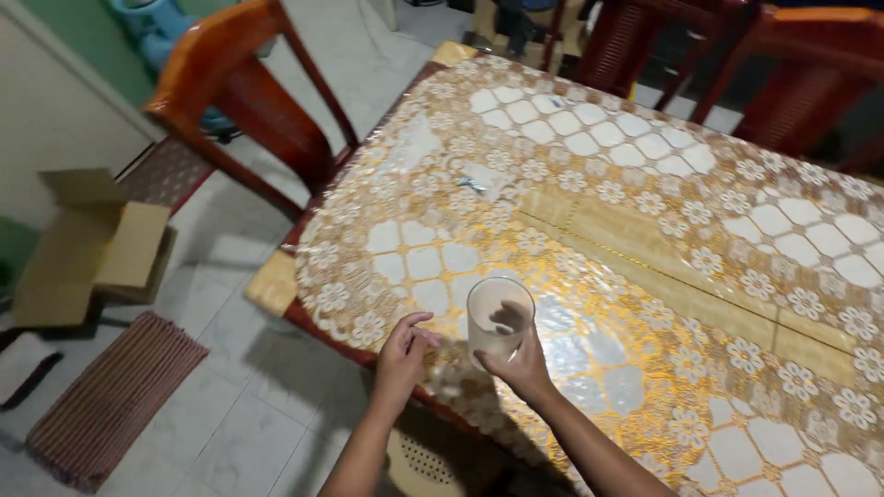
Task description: Clearing a plate, glasses, and a water bottle from a dining table and putting them in the kitchen sink area, then throwing trash into a bag.
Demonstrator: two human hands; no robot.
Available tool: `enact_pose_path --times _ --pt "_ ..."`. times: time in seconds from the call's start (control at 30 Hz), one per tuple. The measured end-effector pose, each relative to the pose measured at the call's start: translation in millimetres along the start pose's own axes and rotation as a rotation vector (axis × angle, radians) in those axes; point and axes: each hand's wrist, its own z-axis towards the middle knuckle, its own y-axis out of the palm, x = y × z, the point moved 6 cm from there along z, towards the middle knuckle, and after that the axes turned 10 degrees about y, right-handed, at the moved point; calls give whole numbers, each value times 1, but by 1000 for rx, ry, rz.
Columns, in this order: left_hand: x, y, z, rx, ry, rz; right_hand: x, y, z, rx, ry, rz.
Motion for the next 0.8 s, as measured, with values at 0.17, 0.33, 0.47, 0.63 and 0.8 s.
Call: enact_pose_path --times 0.17,0.33,0.47,0.63,0.8 --pt "37 -122 -81 81 42 9 -42 135 -50 -130 -66 32" --pt "96 -263 -129 14 89 48 -99 303 -84 -281 -91 101" --pt "149 -344 -162 -6 106 149 -149 414 -108 -369 -206 75" --pt "195 -417 -173 64 199 145 -191 514 -117 -524 -215 47" --pt "199 -488 -145 197 136 119 -196 590 -88 -620 -176 69"
